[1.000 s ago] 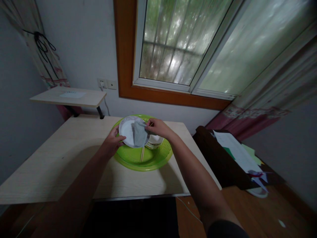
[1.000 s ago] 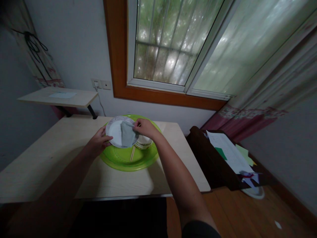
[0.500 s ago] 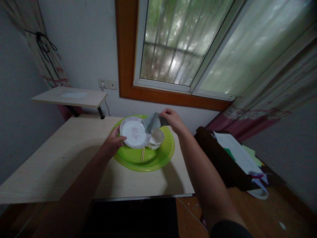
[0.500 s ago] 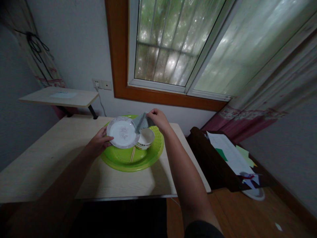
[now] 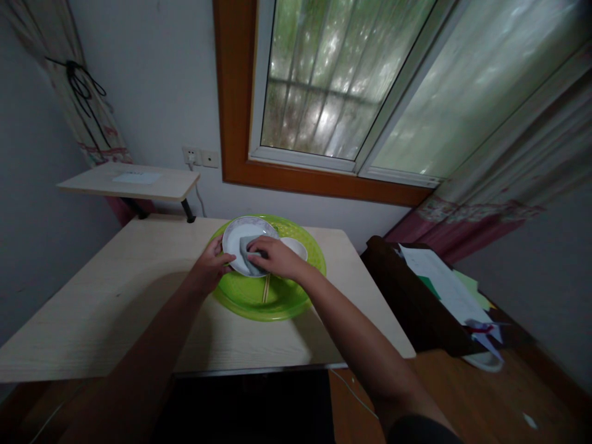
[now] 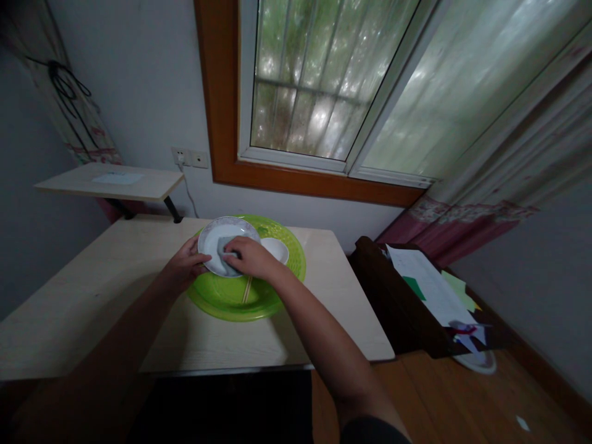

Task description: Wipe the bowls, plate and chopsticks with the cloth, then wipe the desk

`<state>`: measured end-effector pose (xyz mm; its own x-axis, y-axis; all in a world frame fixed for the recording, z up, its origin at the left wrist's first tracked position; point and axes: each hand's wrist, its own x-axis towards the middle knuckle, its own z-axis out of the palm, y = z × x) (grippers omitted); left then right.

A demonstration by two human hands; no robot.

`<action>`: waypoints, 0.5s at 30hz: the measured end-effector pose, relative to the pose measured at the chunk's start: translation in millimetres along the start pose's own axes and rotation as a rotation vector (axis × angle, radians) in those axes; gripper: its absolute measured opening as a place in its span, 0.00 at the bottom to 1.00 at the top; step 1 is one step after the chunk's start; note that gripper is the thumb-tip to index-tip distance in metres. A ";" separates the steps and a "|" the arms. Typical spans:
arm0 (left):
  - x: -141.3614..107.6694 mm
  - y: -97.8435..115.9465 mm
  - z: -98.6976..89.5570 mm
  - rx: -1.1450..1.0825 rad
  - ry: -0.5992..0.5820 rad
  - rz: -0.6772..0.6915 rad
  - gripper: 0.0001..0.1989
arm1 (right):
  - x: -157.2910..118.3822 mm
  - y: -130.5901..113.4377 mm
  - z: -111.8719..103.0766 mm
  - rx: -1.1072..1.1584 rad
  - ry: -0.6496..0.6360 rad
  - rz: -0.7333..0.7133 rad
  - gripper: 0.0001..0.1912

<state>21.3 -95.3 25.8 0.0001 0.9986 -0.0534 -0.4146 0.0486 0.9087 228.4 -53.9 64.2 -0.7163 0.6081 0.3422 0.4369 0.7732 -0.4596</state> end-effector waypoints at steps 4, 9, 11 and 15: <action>2.2 -1.8 -5.4 -0.018 0.012 -0.018 0.42 | -2.5 -4.4 21.0 -0.085 -0.041 -0.091 0.18; 2.6 -2.3 -4.1 -0.002 -0.024 -0.021 0.40 | 1.8 0.5 33.9 -0.182 -0.029 -0.113 0.23; 1.9 -3.0 -1.0 0.021 -0.024 -0.006 0.36 | 6.4 4.6 37.5 -0.223 0.011 -0.098 0.24; -2.2 -1.9 5.8 0.059 0.017 0.053 0.27 | 13.6 9.1 39.6 -0.294 0.085 -0.040 0.23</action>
<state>27.4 -97.5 26.6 -0.0359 0.9993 -0.0105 -0.3597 -0.0031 0.9331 201.1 -45.7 32.2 -0.6934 0.5791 0.4287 0.5568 0.8083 -0.1914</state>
